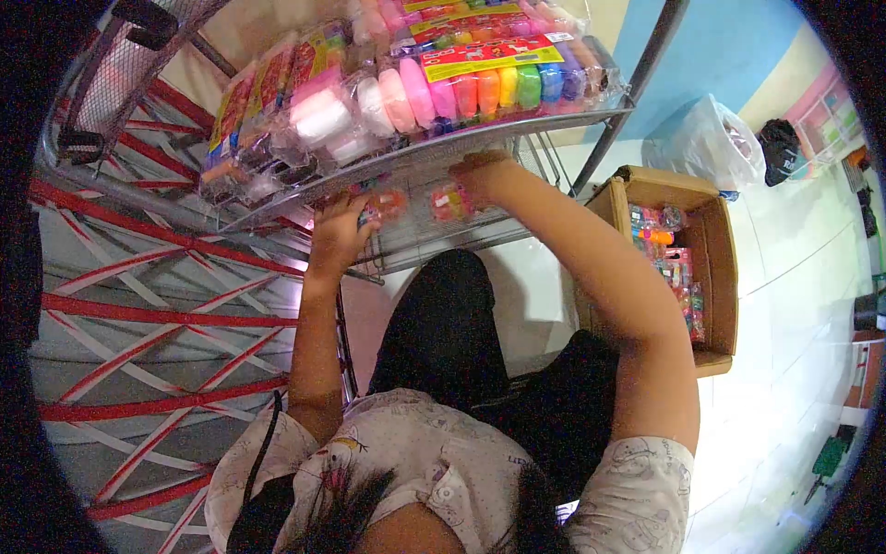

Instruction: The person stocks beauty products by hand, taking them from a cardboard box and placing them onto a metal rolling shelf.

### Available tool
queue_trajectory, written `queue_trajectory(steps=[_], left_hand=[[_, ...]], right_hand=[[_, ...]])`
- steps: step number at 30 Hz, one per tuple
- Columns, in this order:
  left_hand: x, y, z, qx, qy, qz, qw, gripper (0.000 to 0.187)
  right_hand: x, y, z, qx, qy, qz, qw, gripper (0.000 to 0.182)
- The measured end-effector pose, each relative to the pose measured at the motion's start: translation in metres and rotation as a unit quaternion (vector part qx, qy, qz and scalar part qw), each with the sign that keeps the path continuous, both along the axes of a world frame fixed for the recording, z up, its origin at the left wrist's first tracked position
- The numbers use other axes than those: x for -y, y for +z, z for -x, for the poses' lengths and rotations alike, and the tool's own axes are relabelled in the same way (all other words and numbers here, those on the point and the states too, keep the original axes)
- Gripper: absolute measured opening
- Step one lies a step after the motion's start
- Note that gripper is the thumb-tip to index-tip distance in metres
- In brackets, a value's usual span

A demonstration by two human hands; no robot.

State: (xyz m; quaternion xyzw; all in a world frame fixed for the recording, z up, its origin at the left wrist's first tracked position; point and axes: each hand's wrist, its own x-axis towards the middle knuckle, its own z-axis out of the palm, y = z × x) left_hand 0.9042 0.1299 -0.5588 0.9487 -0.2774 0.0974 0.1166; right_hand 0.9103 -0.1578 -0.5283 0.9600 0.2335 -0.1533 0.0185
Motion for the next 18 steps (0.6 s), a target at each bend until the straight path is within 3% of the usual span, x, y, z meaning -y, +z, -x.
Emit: queue_trajectory(steps=[3, 5, 8, 9, 12, 15, 18], left_hand=[[0.003, -0.016, -0.004, 0.107, -0.011, -0.018, 0.994, 0.057], [0.004, -0.008, -0.002, 0.045, 0.007, -0.008, 0.999, 0.055], [-0.002, -0.012, -0.009, 0.046, -0.013, 0.008, 0.999, 0.049], [-0.008, -0.016, -0.011, 0.06, -0.025, 0.014, 0.998, 0.047], [-0.016, -0.008, -0.003, -0.027, -0.024, 0.125, 0.992, 0.042], [-0.009, 0.012, 0.01, -0.051, 0.002, 0.124, 0.991, 0.044], [0.001, 0.001, 0.004, 0.012, -0.015, 0.079, 0.997, 0.051]], right_hand=[[-0.001, -0.008, -0.001, -0.03, -0.012, -0.046, 0.998, 0.041], [-0.029, -0.011, 0.014, -0.067, -0.065, -0.137, 0.986, 0.042], [-0.059, -0.013, 0.027, 0.093, -0.007, -0.321, 0.943, 0.042], [-0.06, -0.012, 0.028, 0.173, 0.021, -0.295, 0.939, 0.045], [-0.059, -0.016, 0.026, 0.211, -0.132, -0.189, 0.95, 0.034], [-0.059, 0.007, 0.02, -0.06, -0.111, -0.162, 0.979, 0.036], [-0.081, -0.001, 0.026, -0.043, -0.145, -0.233, 0.961, 0.032]])
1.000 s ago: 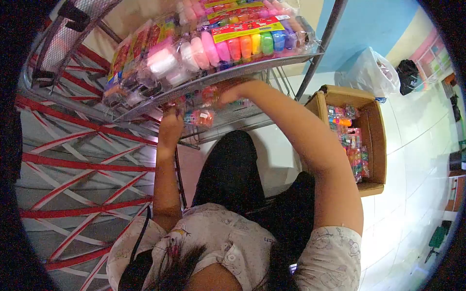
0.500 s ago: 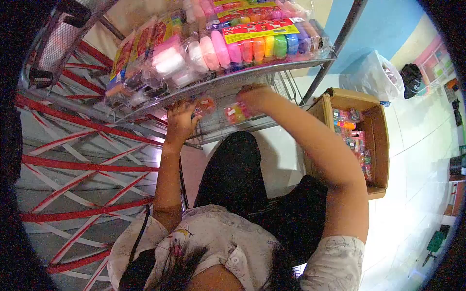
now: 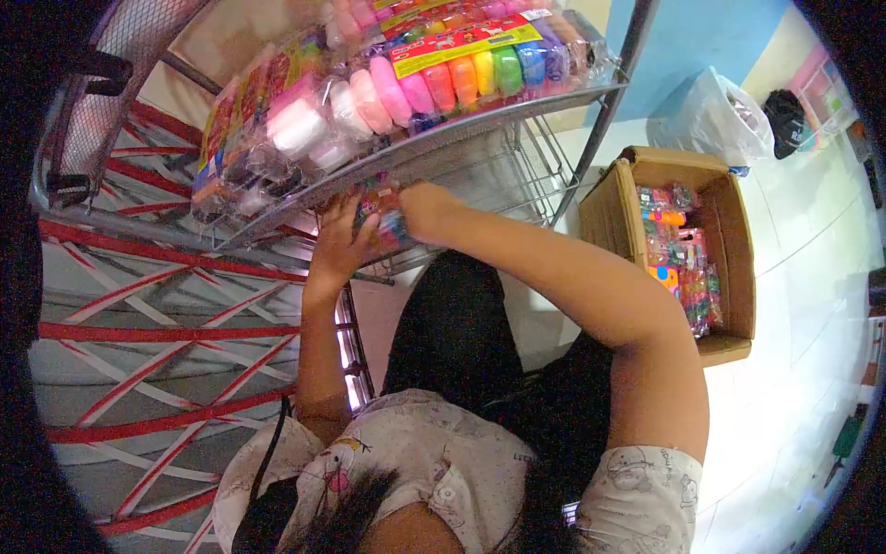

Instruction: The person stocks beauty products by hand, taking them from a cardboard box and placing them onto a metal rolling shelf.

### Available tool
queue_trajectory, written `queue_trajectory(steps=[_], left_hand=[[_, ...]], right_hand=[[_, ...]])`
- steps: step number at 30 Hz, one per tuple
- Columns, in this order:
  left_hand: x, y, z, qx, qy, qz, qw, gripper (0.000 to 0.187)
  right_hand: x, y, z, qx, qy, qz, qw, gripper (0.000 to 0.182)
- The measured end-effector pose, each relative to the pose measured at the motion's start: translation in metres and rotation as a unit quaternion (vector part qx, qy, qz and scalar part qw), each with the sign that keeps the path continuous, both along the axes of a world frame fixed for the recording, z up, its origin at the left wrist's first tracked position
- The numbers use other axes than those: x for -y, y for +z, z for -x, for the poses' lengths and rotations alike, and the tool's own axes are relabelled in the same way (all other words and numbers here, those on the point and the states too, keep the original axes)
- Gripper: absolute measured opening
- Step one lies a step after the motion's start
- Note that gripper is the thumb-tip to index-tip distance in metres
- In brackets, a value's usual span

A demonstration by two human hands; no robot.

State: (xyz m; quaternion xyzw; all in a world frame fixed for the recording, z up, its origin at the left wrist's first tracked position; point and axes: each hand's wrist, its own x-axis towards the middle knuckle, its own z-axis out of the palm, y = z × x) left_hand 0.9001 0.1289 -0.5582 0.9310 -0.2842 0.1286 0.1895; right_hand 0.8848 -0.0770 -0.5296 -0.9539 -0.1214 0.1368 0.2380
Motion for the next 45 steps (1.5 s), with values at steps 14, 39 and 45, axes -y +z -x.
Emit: queue_trajectory(steps=[14, 39, 45], left_hand=[[0.022, 0.012, -0.022, -0.121, 0.011, -0.198, 0.973, 0.095], [0.008, -0.015, -0.028, -0.093, -0.127, -0.136, 0.978, 0.066], [0.013, -0.01, -0.025, -0.101, -0.103, -0.132, 0.981, 0.058]], right_hand=[[0.119, 0.018, 0.049, 0.027, -0.033, -0.269, 0.962, 0.033], [0.353, -0.119, 0.29, -0.083, -0.627, 0.339, 0.697, 0.053], [0.353, -0.132, 0.294, -0.133, -0.562, 0.404, 0.709, 0.056]])
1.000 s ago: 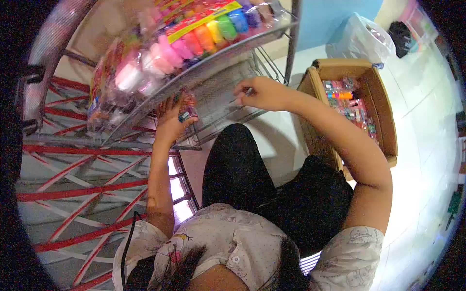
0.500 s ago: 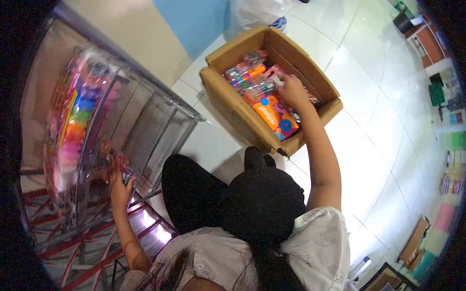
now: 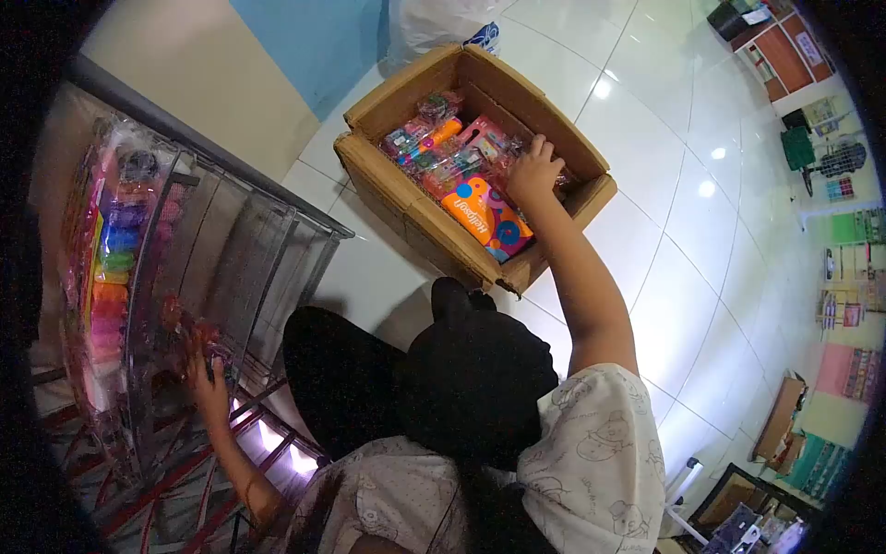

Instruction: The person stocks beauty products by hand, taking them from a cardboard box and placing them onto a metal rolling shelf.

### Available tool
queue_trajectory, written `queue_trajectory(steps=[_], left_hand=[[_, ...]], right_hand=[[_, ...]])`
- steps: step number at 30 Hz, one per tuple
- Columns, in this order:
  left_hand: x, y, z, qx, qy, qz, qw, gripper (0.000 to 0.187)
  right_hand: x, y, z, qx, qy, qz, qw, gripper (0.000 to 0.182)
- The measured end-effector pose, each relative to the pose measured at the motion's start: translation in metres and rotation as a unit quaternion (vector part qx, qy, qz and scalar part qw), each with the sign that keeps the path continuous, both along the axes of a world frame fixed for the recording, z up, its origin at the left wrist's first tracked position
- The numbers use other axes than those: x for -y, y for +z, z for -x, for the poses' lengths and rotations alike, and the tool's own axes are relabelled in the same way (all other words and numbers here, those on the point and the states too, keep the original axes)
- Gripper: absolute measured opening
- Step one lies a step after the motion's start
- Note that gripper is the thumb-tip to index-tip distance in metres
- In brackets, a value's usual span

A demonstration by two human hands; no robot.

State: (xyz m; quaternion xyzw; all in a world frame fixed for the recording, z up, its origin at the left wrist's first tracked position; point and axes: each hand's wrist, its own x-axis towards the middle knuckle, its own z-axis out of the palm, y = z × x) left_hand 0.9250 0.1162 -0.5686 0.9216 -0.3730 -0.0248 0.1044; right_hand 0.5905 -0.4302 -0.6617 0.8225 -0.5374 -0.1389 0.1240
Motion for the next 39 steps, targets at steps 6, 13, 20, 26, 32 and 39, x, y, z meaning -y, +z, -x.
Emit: queue_trajectory(steps=[6, 13, 20, 26, 32, 39], left_hand=[[-0.005, -0.006, -0.003, -0.002, 0.006, 0.022, 1.0, 0.059], [-0.002, -0.005, -0.002, 0.001, 0.006, 0.032, 0.999, 0.058], [0.003, 0.002, 0.006, -0.024, 0.015, 0.075, 0.997, 0.059], [0.004, 0.01, 0.011, -0.029, 0.02, 0.09, 0.995, 0.058], [0.013, 0.019, 0.022, 0.093, -0.052, 0.052, 0.993, 0.056], [0.099, 0.058, 0.1, 0.079, -0.251, 0.265, 0.927, 0.07]], right_hand=[[-0.016, -0.01, 0.016, 0.101, 0.047, 0.013, 0.994, 0.057], [-0.014, 0.0, 0.007, 0.095, 0.012, -0.057, 0.994, 0.08], [-0.006, 0.007, 0.002, 0.119, -0.036, -0.09, 0.988, 0.106], [0.018, 0.018, 0.02, 0.328, -0.025, -0.227, 0.917, 0.102], [-0.04, 0.131, -0.02, 0.53, -0.019, -0.599, 0.6, 0.089], [-0.154, 0.209, -0.139, 0.263, 0.406, -0.602, 0.636, 0.094]])
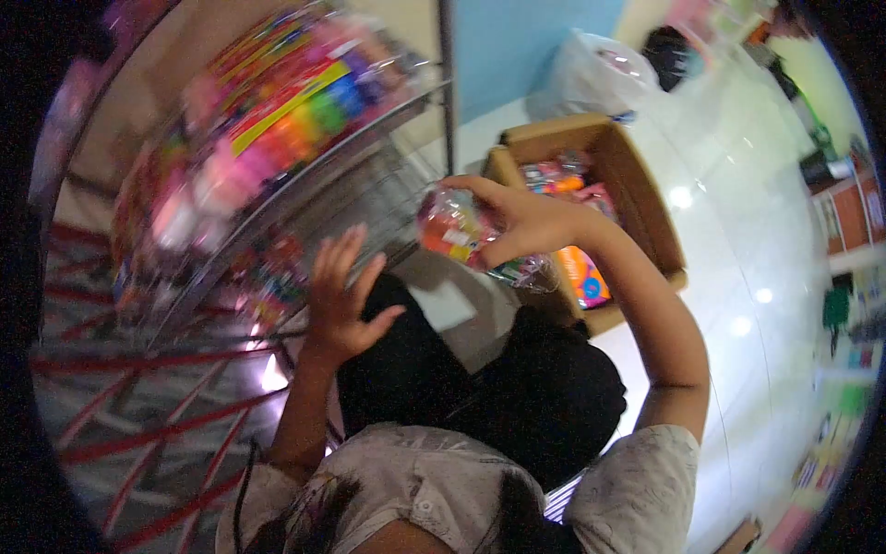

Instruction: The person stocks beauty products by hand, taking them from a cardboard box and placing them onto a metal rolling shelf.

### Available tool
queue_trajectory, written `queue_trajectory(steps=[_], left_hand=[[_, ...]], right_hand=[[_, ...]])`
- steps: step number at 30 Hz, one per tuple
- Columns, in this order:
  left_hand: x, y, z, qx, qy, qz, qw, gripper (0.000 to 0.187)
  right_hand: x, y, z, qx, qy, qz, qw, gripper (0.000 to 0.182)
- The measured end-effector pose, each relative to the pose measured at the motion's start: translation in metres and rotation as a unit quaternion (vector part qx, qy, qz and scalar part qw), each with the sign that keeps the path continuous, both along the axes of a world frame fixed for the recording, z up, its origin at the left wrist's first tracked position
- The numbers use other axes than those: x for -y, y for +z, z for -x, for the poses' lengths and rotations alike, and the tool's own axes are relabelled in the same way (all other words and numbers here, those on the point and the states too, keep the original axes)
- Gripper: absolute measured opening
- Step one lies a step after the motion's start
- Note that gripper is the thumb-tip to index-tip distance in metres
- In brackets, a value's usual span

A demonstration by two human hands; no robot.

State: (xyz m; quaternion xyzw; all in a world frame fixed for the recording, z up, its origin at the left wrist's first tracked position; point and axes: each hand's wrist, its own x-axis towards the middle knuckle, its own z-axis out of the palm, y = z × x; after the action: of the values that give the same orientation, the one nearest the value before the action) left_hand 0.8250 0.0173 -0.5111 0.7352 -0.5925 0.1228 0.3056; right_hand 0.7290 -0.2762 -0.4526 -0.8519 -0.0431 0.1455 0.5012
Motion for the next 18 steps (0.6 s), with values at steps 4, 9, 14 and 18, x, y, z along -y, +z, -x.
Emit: queue_trajectory(steps=[4, 9, 14, 18], left_hand=[[0.006, 0.0, -0.004, -0.097, 0.036, 0.109, 0.989, 0.075], [-0.008, -0.006, -0.032, -0.141, 0.235, 0.066, 0.959, 0.066], [-0.02, -0.035, -0.061, -0.049, 0.245, -0.069, 0.966, 0.05], [-0.017, -0.044, -0.064, -0.016, 0.273, -0.083, 0.958, 0.046]], right_hand=[[-0.061, 0.019, -0.073, 0.056, 0.172, 0.098, 0.979, 0.097], [-0.084, -0.015, -0.177, -0.089, 0.289, 0.0, 0.953, 0.087], [-0.083, -0.08, -0.219, 0.091, 0.229, 0.294, 0.924, 0.074], [-0.078, -0.073, -0.18, 0.194, 0.223, 0.316, 0.902, 0.077]])
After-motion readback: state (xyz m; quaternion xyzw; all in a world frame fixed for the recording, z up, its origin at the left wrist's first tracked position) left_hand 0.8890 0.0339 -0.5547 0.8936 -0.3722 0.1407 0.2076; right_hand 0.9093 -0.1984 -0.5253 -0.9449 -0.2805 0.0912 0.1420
